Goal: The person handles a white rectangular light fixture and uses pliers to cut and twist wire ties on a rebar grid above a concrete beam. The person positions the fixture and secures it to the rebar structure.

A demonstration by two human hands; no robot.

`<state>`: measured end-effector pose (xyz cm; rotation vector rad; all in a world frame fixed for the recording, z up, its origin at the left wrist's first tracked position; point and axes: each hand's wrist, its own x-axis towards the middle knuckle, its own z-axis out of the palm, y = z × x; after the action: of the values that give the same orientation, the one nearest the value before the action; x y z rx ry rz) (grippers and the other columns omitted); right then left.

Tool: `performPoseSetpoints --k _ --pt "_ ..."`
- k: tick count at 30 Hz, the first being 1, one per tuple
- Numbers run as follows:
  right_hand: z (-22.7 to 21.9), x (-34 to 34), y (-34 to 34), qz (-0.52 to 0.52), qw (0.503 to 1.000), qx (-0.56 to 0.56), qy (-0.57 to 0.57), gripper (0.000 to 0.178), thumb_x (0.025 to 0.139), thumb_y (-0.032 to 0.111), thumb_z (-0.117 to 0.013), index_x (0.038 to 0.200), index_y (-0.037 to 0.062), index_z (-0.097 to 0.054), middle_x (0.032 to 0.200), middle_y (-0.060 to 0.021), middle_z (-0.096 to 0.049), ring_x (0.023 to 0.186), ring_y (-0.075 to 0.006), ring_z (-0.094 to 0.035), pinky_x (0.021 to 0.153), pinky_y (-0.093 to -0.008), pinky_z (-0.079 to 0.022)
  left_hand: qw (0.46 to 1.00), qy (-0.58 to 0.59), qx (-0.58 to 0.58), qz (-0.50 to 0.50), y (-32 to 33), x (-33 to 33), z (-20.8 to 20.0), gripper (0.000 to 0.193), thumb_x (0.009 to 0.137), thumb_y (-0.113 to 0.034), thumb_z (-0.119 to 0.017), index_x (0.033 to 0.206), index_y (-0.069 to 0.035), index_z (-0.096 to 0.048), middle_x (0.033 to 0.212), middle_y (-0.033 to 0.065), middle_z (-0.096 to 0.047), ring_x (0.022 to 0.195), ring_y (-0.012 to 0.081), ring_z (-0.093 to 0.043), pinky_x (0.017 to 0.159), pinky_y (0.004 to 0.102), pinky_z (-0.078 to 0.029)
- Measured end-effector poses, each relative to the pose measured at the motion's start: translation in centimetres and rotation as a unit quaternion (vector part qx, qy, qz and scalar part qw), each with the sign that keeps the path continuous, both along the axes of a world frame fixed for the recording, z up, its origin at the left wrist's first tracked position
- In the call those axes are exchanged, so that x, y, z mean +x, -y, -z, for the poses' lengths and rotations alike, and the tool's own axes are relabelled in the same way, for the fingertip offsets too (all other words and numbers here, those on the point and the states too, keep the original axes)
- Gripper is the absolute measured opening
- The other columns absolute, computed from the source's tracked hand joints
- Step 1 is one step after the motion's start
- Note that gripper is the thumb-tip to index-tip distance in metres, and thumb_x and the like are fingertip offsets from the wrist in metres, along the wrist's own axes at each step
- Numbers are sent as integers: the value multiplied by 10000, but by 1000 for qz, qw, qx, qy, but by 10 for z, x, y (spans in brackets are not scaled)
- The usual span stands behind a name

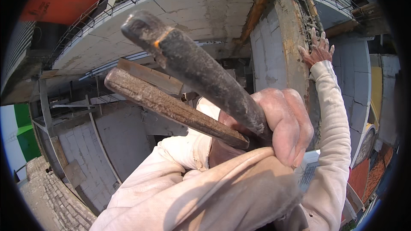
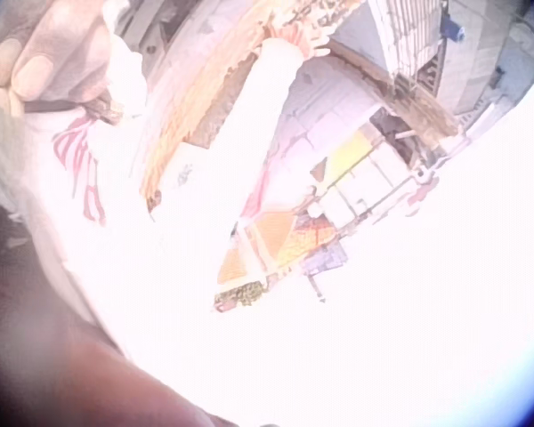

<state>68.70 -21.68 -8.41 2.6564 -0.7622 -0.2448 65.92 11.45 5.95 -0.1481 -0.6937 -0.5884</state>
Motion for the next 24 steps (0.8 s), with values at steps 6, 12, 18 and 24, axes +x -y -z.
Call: performPoseSetpoints --k 6,12,18,24 --pt "-6 -11 -5 27 999 22 -40 999 893 702 -569 1669 308 -77 1698 -213 -179 1543 -418 -254 1254 -598 -138 999 -16 -13 -38 -1 -19 35 442 921 -409 -778 994 -3 -620 726 70 -625 590 151 -628 489 263 -470" --pt "-9 -9 -6 28 998 22 -46 994 896 699 -566 1669 304 -83 1698 -211 -178 1545 -415 -249 1261 -574 -142 999 21 21 18 -20 -12 38 472 870 -389 -827 1010 9 -618 708 72 -607 547 156 -599 486 265 -492" --pt "-9 -6 -8 24 998 28 -44 1002 892 703 -574 1670 292 -94 1695 -218 -190 1543 -415 -253 1261 -570 -146 996 35 -39 66 -16 -7 43 497 873 -431 -817 990 20 -642 735 104 -621 575 176 -620 512 273 -511" --pt "-22 -13 -7 52 996 48 -61 1031 883 777 -528 1670 308 -54 1711 -204 -137 1559 -409 -214 1256 -605 -120 990 28 127 62 -49 -11 23 411 931 -401 -770 934 -1 -678 907 154 -648 760 202 -673 629 286 -515"
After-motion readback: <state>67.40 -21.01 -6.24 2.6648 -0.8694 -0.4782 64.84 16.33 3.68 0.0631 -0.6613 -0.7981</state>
